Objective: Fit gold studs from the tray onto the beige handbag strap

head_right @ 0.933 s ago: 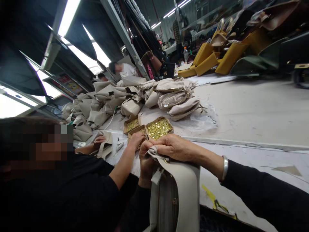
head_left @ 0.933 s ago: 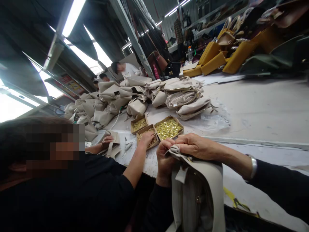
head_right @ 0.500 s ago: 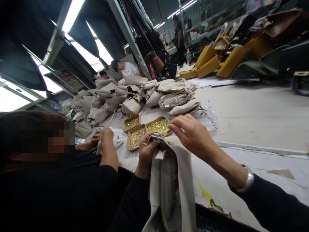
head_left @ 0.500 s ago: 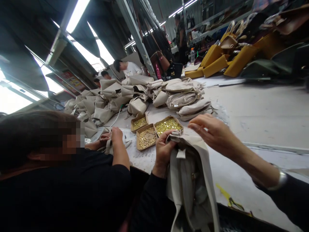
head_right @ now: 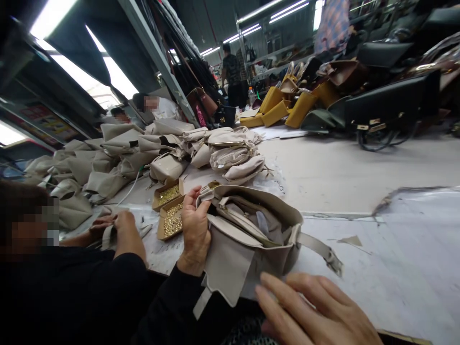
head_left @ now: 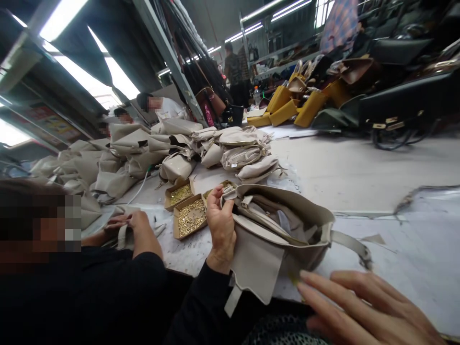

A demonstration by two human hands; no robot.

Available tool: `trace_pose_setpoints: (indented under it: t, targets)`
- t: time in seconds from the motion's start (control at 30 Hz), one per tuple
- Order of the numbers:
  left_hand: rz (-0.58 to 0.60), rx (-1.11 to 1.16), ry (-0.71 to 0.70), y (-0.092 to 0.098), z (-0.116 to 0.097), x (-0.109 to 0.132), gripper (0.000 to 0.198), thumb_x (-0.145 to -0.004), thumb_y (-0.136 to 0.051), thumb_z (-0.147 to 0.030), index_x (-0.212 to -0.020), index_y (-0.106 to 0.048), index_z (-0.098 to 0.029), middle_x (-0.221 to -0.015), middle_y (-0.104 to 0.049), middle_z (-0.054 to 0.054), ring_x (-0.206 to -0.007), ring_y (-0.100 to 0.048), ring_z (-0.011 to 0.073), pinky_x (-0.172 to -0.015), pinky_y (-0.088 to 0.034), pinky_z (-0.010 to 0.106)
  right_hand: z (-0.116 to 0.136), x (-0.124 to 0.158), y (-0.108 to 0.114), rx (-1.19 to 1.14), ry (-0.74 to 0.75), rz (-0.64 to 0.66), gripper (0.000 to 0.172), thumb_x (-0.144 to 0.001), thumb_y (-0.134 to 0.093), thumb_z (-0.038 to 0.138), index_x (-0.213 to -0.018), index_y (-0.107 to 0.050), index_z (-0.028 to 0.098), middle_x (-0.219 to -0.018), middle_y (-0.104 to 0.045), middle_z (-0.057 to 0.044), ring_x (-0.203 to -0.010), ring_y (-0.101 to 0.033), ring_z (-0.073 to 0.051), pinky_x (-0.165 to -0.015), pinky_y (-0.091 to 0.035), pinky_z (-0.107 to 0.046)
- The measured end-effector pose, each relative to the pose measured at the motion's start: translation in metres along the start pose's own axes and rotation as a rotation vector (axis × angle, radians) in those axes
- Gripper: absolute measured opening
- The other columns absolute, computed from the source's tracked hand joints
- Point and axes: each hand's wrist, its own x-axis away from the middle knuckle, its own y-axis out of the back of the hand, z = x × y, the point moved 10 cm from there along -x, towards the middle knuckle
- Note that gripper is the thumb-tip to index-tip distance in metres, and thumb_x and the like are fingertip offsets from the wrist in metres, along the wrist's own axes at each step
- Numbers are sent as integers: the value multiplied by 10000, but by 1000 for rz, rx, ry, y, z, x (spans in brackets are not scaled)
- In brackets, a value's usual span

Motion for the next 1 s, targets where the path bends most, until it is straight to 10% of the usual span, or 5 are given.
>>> trace_pose_setpoints:
  t: [0.2, 0.43, 0.67, 0.77, 1.0]
  targets:
    - [245, -326, 63, 4, 2, 29, 418, -797, -744, -312, -1197, -680, -208, -1171, -729, 68, -1073, -690, 222, -985, -554, 332, -50, 1, -37, -12, -305, -17, 571, -1051, -458, 102, -1607, -412, 221, -1587, -491, -144, -1214, -687, -296, -888, -647, -401]
    - [540, -740, -183, 18, -54, 81, 193, -811, -721, -389, -978, -683, -300, -937, -704, 41, -749, -659, 228, -654, -582, 342, -107, -22, -23, -493, -410, -5, 297, -994, -492, 192, -1253, -632, 230, -1299, -587, -106, -1180, -620, -252, -1012, -532, -379]
    - [939, -736, -302, -29, -76, 117, 269, -867, -705, -386, -640, -616, -274, -836, -678, 84, -733, -647, 241, -635, -552, 379, -121, -9, -33, -821, -544, 1, 94, -929, -660, 312, -917, -735, 257, -1142, -600, -71, -1083, -607, -278, -944, -502, -378]
    - [1144, -728, -277, -60, -74, 117, 267, -892, -694, -368, -644, -671, -272, -762, -668, 72, -683, -621, 218, -586, -493, 347, -133, 17, -49, -935, -692, -113, 311, -881, -708, 529, -770, -692, 240, -1157, -596, -79, -1093, -590, -319, -937, -497, -417]
    - [1094, -640, 12, -143, -22, 73, 272, -903, -542, -202, -967, -806, -222, -881, -784, 56, -802, -725, 227, -702, -556, 302, -131, 39, -55, -815, -736, -181, 432, -896, -610, 655, -782, -606, 238, -1172, -559, -78, -1085, -540, -324, -938, -464, -415]
